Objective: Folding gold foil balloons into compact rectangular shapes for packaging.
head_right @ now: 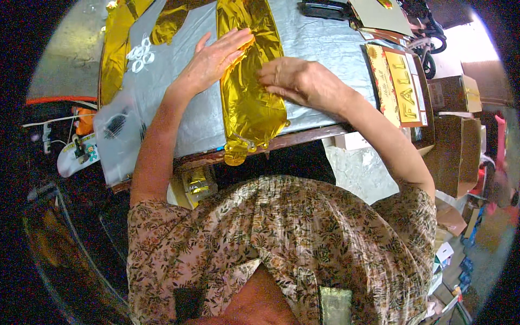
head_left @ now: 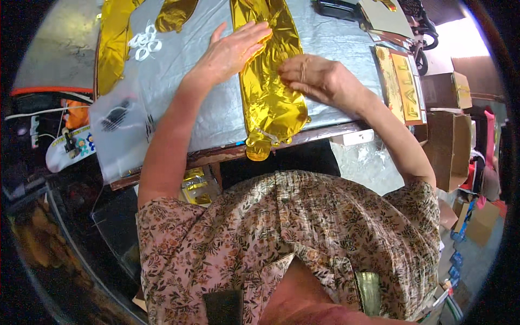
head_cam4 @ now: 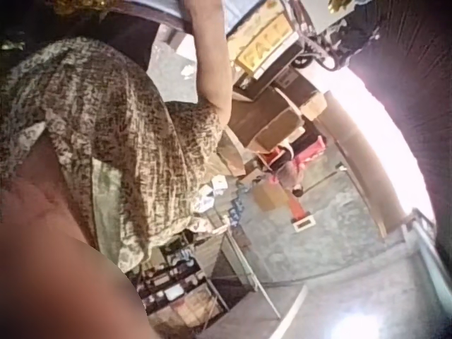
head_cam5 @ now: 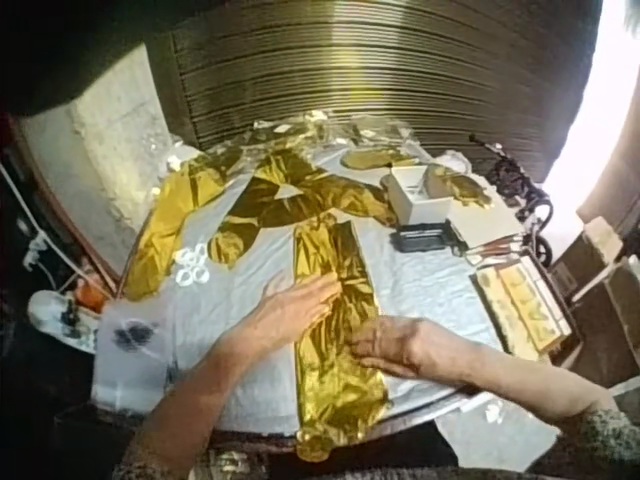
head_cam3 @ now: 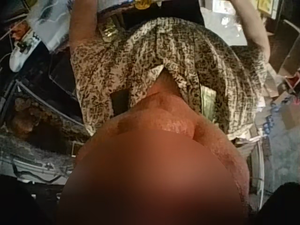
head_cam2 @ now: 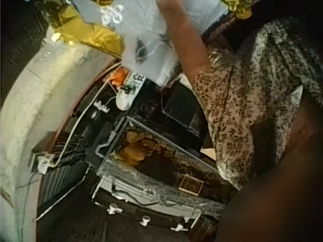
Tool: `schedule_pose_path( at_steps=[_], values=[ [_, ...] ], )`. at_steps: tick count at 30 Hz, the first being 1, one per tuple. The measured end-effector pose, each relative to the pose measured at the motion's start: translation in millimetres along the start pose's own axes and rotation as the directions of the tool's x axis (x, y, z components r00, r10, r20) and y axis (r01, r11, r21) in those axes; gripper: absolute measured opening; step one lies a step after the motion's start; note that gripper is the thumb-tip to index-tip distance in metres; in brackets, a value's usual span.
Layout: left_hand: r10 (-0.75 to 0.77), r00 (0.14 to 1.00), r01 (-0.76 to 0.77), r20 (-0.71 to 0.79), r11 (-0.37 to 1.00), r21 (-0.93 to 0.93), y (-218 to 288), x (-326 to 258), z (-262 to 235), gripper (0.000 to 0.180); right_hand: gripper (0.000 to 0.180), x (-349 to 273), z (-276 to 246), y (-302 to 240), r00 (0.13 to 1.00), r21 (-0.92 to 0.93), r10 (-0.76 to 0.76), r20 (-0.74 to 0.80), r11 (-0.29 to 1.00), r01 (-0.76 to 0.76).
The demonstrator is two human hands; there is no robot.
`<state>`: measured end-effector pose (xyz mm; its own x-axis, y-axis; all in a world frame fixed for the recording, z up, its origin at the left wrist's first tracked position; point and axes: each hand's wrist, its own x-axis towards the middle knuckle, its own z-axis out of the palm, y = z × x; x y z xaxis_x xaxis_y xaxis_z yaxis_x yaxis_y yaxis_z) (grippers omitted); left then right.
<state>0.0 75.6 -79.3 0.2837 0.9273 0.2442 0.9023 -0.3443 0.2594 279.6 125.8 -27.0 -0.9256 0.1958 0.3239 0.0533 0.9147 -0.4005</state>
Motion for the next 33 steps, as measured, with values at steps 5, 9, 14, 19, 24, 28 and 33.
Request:
schedule_pose_path(
  at_steps=[5, 9, 14, 19, 24, 28, 33],
  values=[
    [-0.036, 0.997, 0.039, 0.061, 0.997, -0.06, 1.5, 5.8, -9.4, 0.045, 0.027, -17.7, 9.5, -1.5, 0.997, 0.036, 0.021, -0.069, 0.999, -0.018],
    [-0.008, 0.999, 0.006, 0.037, 0.999, 0.035, 11.4, 10.7, -18.6, 0.046, 0.027, -12.6, 10.2, -2.4, 0.999, 0.03, 0.032, -0.041, 0.999, -0.031],
    [0.225, 0.972, -0.233, -0.072, 0.963, -0.136, 46.2, 8.7, -17.9, 0.049, 0.027, -17.7, 15.7, 0.6, 0.997, 0.012, 0.027, -0.07, 1.0, -0.026],
    [0.215, 0.976, -0.182, 0.006, 0.841, -0.51, 46.0, 9.9, -2.6, 0.05, 0.023, -14.8, 9.6, -1.4, 0.997, 0.037, 0.013, -0.07, 0.999, -0.01],
    [0.348, 0.925, -0.375, -0.15, 0.899, -0.225, 50.1, 6.4, 1.8, 0.043, 0.029, 2.7, -32.5, -1.7, 0.955, 0.381, 0.233, 0.184, 0.879, -0.288],
    [0.218, 0.964, -0.12, 0.152, 0.869, -0.48, 51.3, 5.1, -4.0, 0.035, 0.042, 61.2, -26.3, 6.8, 0.997, 0.442, 0.081, 0.011, 0.894, -0.078],
    [0.149, 0.975, -0.068, 0.165, 0.907, -0.417, 54.2, -0.3, -4.4, 0.04, 0.057, 97.0, 25.1, 66.5, 0.953, 0.45, -0.142, 0.269, 0.893, 0.006]
  ],
)
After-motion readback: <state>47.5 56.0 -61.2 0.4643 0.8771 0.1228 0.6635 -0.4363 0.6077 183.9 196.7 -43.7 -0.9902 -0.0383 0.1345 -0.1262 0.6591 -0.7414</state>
